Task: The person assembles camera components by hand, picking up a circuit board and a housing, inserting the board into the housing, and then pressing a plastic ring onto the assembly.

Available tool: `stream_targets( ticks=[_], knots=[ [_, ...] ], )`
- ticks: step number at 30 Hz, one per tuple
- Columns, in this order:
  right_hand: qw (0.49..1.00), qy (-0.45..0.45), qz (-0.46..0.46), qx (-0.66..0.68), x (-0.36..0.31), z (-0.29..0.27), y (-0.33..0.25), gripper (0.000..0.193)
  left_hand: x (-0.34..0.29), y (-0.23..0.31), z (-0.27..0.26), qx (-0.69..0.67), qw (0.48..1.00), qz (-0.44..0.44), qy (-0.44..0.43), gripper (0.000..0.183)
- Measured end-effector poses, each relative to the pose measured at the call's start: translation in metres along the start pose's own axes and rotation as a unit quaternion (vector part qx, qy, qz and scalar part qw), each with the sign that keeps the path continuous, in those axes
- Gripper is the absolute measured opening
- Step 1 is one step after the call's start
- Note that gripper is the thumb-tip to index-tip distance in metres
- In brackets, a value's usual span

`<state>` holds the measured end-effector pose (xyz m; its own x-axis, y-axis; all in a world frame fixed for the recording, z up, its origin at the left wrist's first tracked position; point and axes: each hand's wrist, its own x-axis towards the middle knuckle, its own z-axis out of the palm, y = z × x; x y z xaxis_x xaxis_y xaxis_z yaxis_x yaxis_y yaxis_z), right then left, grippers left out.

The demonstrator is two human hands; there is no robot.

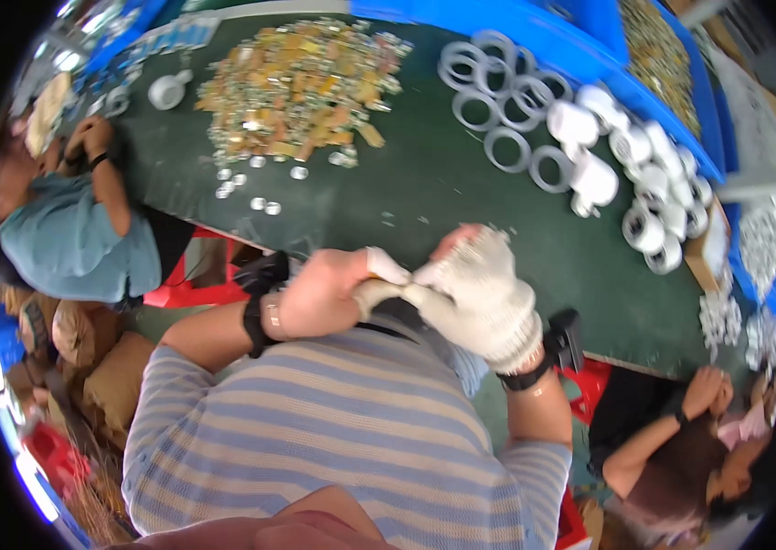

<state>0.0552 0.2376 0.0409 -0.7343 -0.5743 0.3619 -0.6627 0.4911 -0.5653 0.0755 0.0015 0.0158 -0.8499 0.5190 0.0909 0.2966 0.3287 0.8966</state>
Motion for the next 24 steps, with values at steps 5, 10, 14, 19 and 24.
stream_targets(
  ticks=[5,10,14,19,24],
  knots=[
    [0.996,-0.019,0.080,0.022,0.000,0.002,-0.014,0.024,-0.004,-0.004,-0.023,-0.150,0.986,-0.070,-0.024,0.023],
    [0.981,0.103,0.067,0.151,-0.013,-0.003,0.000,0.021,-0.041,0.023,-0.126,-0.087,0.955,-0.161,0.234,0.019],
    [0.965,0.132,0.197,0.109,-0.021,-0.010,0.022,0.013,-0.058,-0.040,-0.243,0.101,0.927,-0.173,0.317,0.028],
    [0.857,0.302,0.313,-0.277,-0.028,-0.053,0.104,0.051,-0.006,-0.062,-0.200,0.273,0.913,-0.032,0.302,0.078],
    [0.833,0.187,0.518,-0.042,-0.013,-0.083,0.111,0.074,0.024,-0.013,-0.069,-0.005,0.988,-0.122,0.097,0.074]
  ],
)
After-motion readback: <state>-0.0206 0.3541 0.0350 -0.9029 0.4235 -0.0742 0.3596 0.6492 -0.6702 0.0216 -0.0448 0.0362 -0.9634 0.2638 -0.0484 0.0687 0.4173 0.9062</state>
